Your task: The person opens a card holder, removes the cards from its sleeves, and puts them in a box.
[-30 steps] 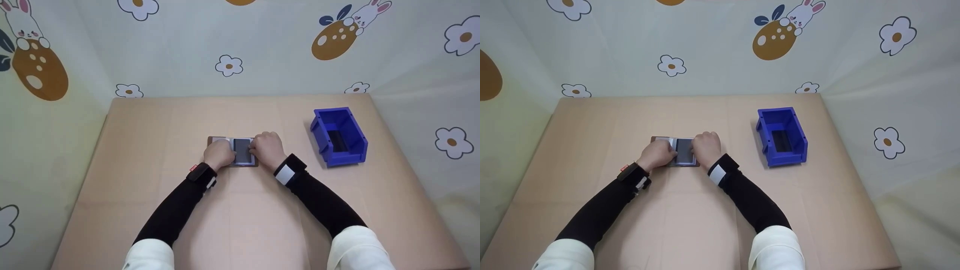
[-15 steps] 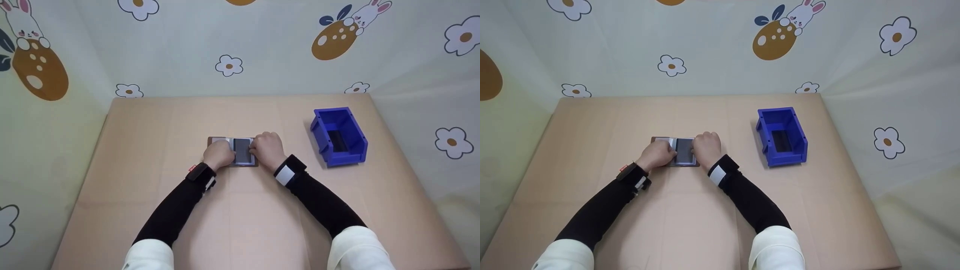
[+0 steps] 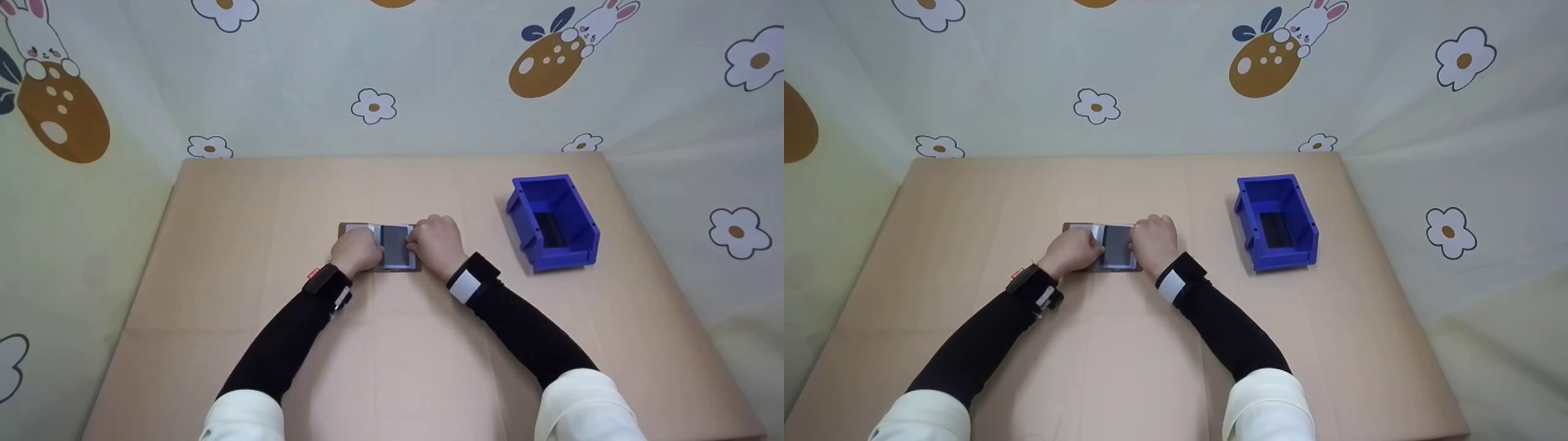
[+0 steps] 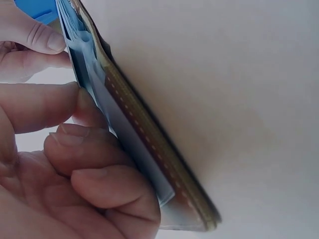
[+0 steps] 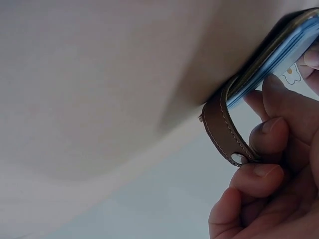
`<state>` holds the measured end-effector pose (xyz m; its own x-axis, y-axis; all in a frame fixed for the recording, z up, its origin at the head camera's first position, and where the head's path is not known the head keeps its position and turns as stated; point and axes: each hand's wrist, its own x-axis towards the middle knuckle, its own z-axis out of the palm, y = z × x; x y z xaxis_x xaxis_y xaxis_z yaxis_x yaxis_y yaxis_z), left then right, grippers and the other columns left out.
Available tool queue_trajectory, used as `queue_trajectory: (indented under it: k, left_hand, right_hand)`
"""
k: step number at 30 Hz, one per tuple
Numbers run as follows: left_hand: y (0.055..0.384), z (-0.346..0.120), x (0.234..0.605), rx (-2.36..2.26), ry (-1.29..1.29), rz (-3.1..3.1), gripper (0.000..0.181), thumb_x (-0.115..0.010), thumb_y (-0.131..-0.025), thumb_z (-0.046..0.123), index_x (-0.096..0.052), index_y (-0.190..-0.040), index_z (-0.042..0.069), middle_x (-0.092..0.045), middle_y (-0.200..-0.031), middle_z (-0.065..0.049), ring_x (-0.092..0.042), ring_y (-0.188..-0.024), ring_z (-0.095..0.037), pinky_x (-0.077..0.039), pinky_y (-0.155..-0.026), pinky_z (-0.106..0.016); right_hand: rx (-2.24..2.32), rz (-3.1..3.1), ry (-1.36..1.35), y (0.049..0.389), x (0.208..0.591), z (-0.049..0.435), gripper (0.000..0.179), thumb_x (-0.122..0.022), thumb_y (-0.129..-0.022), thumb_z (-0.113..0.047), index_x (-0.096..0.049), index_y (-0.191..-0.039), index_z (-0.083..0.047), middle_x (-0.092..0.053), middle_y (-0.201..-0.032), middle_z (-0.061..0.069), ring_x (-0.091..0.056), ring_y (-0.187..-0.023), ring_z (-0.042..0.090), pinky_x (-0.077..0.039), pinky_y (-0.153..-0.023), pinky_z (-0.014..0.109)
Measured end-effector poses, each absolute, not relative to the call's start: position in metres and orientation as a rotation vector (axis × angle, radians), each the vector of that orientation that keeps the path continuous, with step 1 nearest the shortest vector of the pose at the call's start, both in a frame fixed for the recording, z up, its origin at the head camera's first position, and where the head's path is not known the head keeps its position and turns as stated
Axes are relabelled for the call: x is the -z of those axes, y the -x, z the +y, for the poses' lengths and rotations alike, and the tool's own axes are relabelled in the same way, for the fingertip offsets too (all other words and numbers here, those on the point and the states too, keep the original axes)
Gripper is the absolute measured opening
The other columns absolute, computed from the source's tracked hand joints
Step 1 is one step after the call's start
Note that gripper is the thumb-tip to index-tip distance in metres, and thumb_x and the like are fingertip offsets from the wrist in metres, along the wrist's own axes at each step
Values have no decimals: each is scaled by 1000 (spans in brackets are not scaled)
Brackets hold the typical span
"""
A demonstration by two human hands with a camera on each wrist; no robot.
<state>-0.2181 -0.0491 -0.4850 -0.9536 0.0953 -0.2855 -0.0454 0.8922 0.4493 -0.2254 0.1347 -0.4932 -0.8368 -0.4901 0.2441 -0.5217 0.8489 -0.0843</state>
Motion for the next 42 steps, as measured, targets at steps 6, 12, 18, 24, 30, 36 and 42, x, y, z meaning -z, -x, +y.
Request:
queue_trajectory:
  k: [6,12,18,24,30,36,42]
  left_hand:
    - [217,-53,484,-691,-44,2766,18,-61,-87,19,-60,-73,9,-64,-89,-8,-56,-67,-22,-41,-54,-34]
    - [214,-63,482,-763,-58,2753,20,-62,-87,18,-59,-69,10,-61,-76,-5,-53,-63,-20,-40,-54,-33]
    - [214,-74,483,-818,-135,2738,39,-59,-90,17,-43,-55,16,-41,-54,4,-41,-50,-14,-32,-51,-28]
    - [214,-83,482,-873,-188,2744,41,-59,-88,16,-36,-55,17,-33,-53,6,-36,-50,-14,-30,-53,-28]
    - [213,-90,482,-942,-180,2713,35,-61,-85,17,-40,-56,16,-39,-56,4,-41,-55,-16,-33,-55,-29]
    - [213,-95,479,-1003,-182,2704,33,-59,-81,14,-39,-54,17,-37,-54,6,-39,-51,-15,-31,-51,-27]
    - [213,-97,473,-1046,-173,2686,33,-57,-78,12,-37,-52,18,-33,-51,7,-35,-46,-12,-29,-47,-26]
  right_hand:
    - [-220,-2807,-779,226,494,135,4,-83,-77,-19,-81,-81,-20,-73,-79,2,-58,-69,24,-40,-62,39]
    - [-221,-2796,-783,226,495,135,8,-83,-77,-22,-82,-84,-19,-73,-80,2,-59,-69,24,-41,-62,39]
    - [-222,-2797,-797,226,495,135,6,-83,-77,-22,-82,-83,-20,-73,-80,1,-58,-68,24,-40,-61,39]
    - [-213,-2794,-797,226,496,136,4,-82,-78,-22,-82,-82,-21,-72,-79,1,-58,-67,23,-40,-61,39]
    - [-200,-2798,-801,227,497,135,4,-81,-79,-23,-82,-82,-20,-72,-78,1,-58,-68,24,-40,-61,39]
    - [-190,-2793,-800,227,497,134,5,-82,-78,-22,-82,-82,-20,-72,-78,2,-58,-68,24,-41,-61,39]
    - [-202,-2791,-806,227,495,135,4,-82,-77,-21,-82,-80,-20,-72,-76,2,-58,-67,25,-40,-61,40]
